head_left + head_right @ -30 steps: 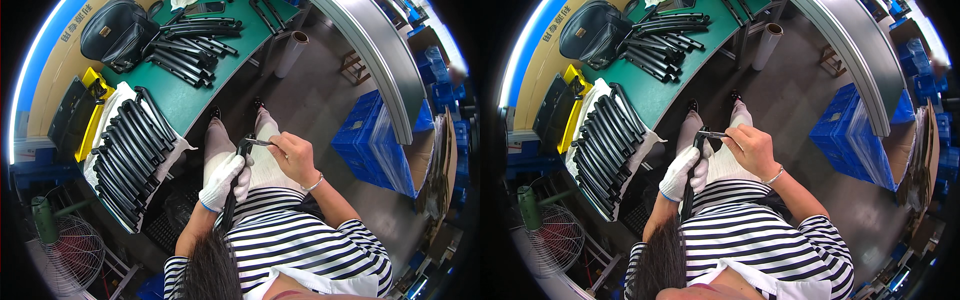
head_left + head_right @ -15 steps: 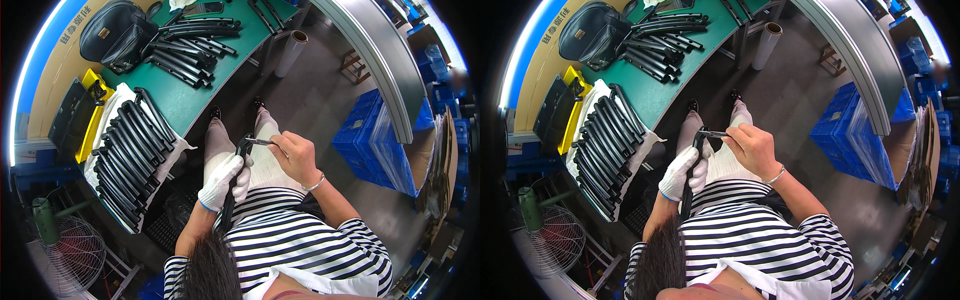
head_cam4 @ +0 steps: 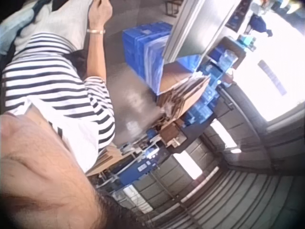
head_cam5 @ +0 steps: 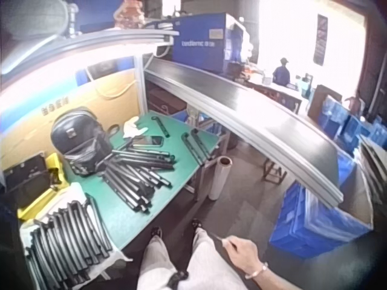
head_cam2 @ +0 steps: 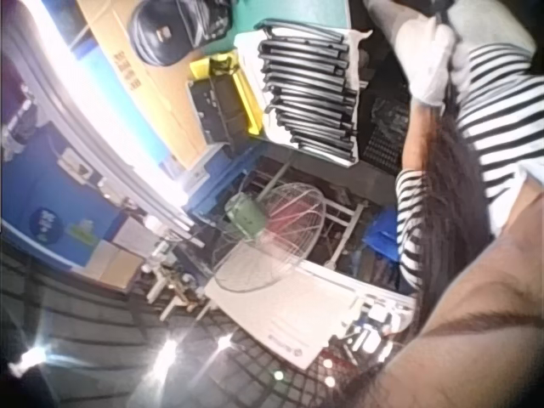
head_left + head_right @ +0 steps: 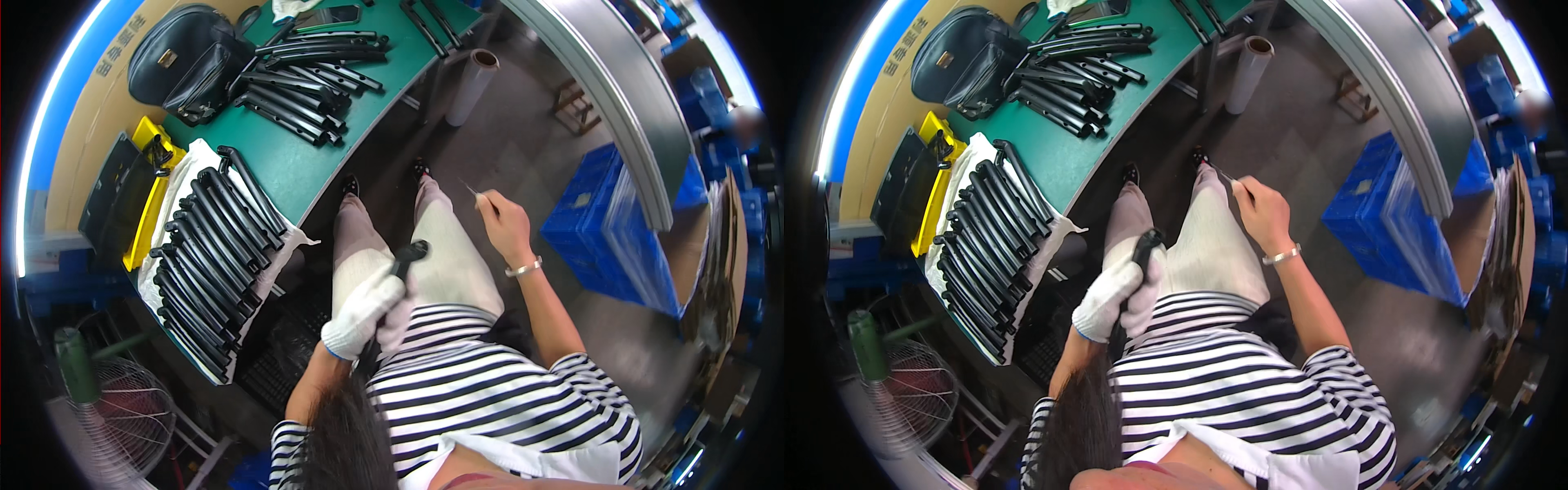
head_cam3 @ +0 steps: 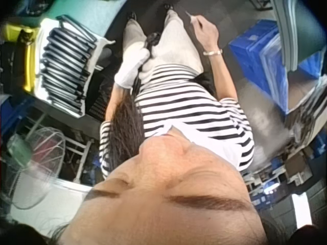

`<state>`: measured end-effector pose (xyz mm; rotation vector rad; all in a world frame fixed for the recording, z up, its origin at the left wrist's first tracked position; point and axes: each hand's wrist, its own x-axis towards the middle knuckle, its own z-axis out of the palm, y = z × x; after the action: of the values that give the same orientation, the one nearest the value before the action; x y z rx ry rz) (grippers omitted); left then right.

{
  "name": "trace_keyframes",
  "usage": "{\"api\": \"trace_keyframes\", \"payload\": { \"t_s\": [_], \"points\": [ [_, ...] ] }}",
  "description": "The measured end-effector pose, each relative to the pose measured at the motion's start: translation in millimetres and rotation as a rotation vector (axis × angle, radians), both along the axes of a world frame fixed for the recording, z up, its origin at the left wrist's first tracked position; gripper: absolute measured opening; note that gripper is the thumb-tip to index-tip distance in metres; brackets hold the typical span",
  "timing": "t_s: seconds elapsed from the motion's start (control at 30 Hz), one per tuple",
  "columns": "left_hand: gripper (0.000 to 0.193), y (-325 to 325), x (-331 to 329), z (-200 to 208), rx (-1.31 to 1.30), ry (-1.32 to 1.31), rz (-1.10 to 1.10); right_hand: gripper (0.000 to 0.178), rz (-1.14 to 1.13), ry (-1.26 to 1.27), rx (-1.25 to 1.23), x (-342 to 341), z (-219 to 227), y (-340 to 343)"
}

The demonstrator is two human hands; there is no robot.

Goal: Inspecting and sorting black plastic tubes or components at a manufacturing workstation.

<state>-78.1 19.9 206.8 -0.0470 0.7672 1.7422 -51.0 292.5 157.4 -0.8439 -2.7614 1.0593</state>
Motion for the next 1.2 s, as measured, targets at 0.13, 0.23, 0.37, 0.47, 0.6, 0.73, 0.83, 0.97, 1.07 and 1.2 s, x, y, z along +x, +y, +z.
{"api": "trace_keyframes", "payload": {
  "t_s": [0.13,0.23,0.37,0.47,0.6,0.73,0.83,0.97,1.07,1.2],
  "points": [
    [0.030,10,-6,-17,-0.108,-0.078,0.070,0.015,0.206,0.275,-0.570,-4,1,-15],
    [0.038,20,-13,-28,0.075,-0.164,0.023,0.020,0.496,0.298,-0.824,-6,9,-33],
    [0.047,27,-23,-28,-0.193,0.127,-0.066,0.024,0.551,0.258,-0.818,-20,12,-46],
    [0.040,30,-35,-29,-0.254,0.577,-0.164,0.031,0.548,0.173,-0.659,-24,8,-43],
    [0.035,34,-29,-29,-0.564,1.441,-0.208,0.034,0.490,0.079,-0.641,-21,1,-38],
    [0.033,3,-21,-17,-0.822,1.568,-0.388,0.025,0.206,0.246,-0.888,-18,1,-23],
    [0.034,-28,-23,-10,-0.924,1.505,-0.572,0.025,0.129,0.052,-0.859,-18,4,-11],
    [0.036,-52,-18,-18,-0.906,1.380,-0.287,0.026,0.146,0.084,-1.021,-17,6,-11],
    [0.029,-59,-12,-32,-0.775,1.284,-0.005,0.025,0.122,0.054,-1.113,-19,8,-15],
    [0.029,-64,-4,-46,-0.726,0.702,0.281,0.024,0.099,0.025,-1.261,-18,8,-17]
  ]
}}
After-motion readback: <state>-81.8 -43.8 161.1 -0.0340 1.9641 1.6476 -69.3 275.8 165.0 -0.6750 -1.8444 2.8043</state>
